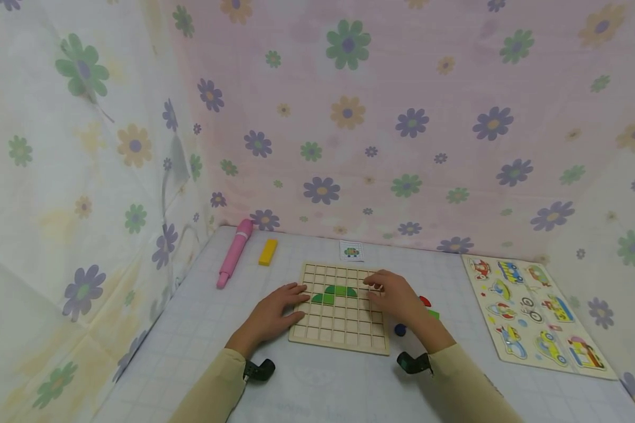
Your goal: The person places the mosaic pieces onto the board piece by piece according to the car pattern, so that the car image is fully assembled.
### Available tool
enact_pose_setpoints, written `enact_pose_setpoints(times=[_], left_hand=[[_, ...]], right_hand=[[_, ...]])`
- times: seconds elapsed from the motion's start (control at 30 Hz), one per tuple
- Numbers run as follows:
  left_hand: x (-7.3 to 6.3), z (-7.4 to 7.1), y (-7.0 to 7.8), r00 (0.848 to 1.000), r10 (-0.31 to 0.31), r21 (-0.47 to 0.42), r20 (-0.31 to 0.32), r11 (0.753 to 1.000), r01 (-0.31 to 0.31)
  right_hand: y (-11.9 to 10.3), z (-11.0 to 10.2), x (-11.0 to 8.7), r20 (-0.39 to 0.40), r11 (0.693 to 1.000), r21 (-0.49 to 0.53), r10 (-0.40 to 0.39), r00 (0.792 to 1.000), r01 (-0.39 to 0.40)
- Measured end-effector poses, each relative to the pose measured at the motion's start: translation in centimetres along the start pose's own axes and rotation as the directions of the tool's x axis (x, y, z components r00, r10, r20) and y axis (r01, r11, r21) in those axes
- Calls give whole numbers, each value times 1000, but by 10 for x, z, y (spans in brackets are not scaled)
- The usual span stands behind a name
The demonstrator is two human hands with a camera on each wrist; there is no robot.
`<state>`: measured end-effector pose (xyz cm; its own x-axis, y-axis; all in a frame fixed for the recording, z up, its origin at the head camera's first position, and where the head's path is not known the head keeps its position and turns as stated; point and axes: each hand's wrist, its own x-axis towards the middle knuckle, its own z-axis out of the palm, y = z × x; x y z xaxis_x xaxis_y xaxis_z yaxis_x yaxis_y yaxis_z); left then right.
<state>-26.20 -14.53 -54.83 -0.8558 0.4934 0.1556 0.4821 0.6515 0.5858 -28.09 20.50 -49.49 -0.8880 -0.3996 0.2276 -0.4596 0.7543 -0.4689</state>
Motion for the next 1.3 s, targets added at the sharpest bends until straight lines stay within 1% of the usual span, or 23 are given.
enact_pose_setpoints(times=[0.2, 0.27, 0.43, 0.53, 0.8, 1.07, 1.3], left_hand=[[1, 1, -1, 1000, 0, 2, 1, 1000, 0], [1, 1, -1, 1000, -1, 5, 0, 1000, 1], [1, 1, -3, 1000, 3, 12, -3, 1000, -3], [1, 1, -4, 1000, 4, 19, -3, 1000, -4], [1, 1, -4, 1000, 0, 23, -3, 1000, 0], [0, 1, -2, 1000, -16, 7, -2, 1000, 16], [1, 2, -2, 1000, -9, 16, 1, 1000, 9]], right_hand=[[14, -8, -6, -2, 1000, -9, 16, 1000, -16], [18, -11, -8, 0, 999, -10, 32, 999, -32], [29, -19, -12, 5, 995, 5, 102, 995, -102], [34, -22, -14, -3, 991, -3, 132, 991, -132], [50, -22, -19, -15, 992, -30, 125, 992, -125], [55, -22, -20, -6, 988, -17, 157, 988, -157], [54, -23, -22, 2, 981, 17, 191, 982, -191]])
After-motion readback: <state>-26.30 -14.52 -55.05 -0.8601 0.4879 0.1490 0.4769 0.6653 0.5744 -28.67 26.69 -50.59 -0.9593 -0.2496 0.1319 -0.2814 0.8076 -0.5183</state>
